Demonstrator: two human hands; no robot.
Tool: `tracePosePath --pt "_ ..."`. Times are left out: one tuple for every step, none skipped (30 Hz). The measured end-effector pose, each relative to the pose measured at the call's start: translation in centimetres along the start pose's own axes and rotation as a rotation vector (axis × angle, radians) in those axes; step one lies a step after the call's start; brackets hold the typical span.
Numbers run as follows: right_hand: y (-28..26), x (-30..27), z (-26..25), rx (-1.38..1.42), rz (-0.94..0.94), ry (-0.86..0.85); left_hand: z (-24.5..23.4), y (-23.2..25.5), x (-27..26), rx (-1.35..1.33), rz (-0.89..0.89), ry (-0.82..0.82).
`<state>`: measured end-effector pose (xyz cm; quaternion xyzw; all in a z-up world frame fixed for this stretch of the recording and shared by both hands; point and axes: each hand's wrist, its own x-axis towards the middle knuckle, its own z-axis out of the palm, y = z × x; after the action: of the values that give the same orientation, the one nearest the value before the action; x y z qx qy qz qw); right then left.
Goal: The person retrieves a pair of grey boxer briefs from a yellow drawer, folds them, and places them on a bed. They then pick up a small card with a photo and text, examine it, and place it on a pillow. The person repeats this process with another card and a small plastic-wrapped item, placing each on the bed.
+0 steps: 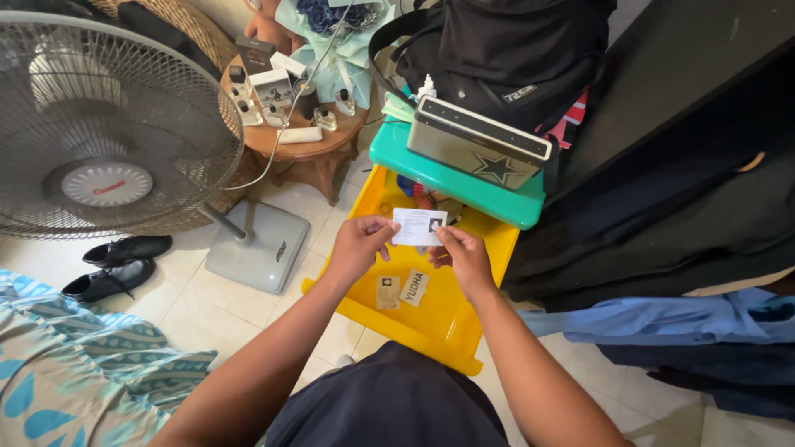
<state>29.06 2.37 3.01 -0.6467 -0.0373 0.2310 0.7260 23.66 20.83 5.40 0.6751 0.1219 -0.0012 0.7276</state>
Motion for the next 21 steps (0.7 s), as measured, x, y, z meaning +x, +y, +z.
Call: tracePosePath --pt "0.5 0.5 -0.1 -0.017 0.028 0.006 -0.1 -0.4 0.5 0.019 0.013 0.005" --pt "0.9 1.0 -0.1 -0.036 0.056 0.013 -0.4 -0.8 0.9 0.038 0.026 0.009" --pt "1.5 1.4 0.1 -0.043 0.073 0.011 -0.7 -1.2 1.2 0.057 0.020 0.011" --pt "1.9 1.9 0.1 -0.052 0.087 0.010 -0.9 -1.5 1.6 0.075 0.016 0.011" --pt "2.3 2.2 0.1 -0.061 0.100 0.010 -1.1 -1.7 1.8 0.093 0.013 0.010" --pt "2.7 2.5 0.3 -0.064 0.095 -0.001 -1.5 -1.9 2.0 0.107 -0.007 0.014" --pt "3.0 2.6 0.5 -0.066 0.090 -0.011 -1.9 -2.0 2.1 0.122 -0.026 0.017" --pt "3.2 2.7 0.7 -0.068 0.083 -0.022 -2.2 -2.1 2.0 0.137 -0.045 0.020" --pt "3.3 2.8 0.9 -0.068 0.083 -0.012 -2.4 -2.1 2.0 0.106 -0.037 0.011" --pt "3.4 2.7 1.1 -0.068 0.083 -0.002 -2.7 -2.1 1.8 0.075 -0.032 0.001" --pt "3.4 2.5 1.4 -0.067 0.084 0.008 -2.9 -2.1 1.6 0.044 -0.026 -0.010" --pt "3.3 2.3 1.8 -0.059 0.074 0.010 -3.2 -2.2 1.2 0.037 0.005 -0.037" --pt "3.2 2.0 2.1 -0.051 0.064 0.011 -3.6 -2.2 0.9 0.030 0.036 -0.065" --pt "3.0 1.7 2.4 -0.043 0.055 0.013 -3.9 -2.3 0.5 0.022 0.066 -0.094" --pt "2.8 1.3 2.7 -0.062 0.026 0.015 -4.2 -2.3 0.3 0.014 0.030 -0.099" --pt "2.6 0.8 3.0 -0.080 0.000 0.018 -4.4 -2.4 0.0 0.005 -0.009 -0.103" --pt "2.5 0.3 3.3 -0.099 -0.026 0.020 -4.7 -2.5 -0.3 -0.004 -0.048 -0.108" --pt "2.4 -0.2 3.6 -0.107 -0.040 0.021 -4.9 -2.6 -0.6 -0.001 -0.066 -0.109" --pt "2.3 -0.7 3.9 -0.116 -0.053 0.022 -5.1 -2.8 -0.8 0.002 -0.085 -0.109" --pt "2.2 -1.1 4.2 -0.124 -0.068 0.021 -5.3 -2.8 -1.1 0.005 -0.102 -0.108" --pt "2.2 -1.4 4.5 -0.098 -0.061 0.050 -5.5 -2.8 -1.3 0.021 -0.095 -0.110"
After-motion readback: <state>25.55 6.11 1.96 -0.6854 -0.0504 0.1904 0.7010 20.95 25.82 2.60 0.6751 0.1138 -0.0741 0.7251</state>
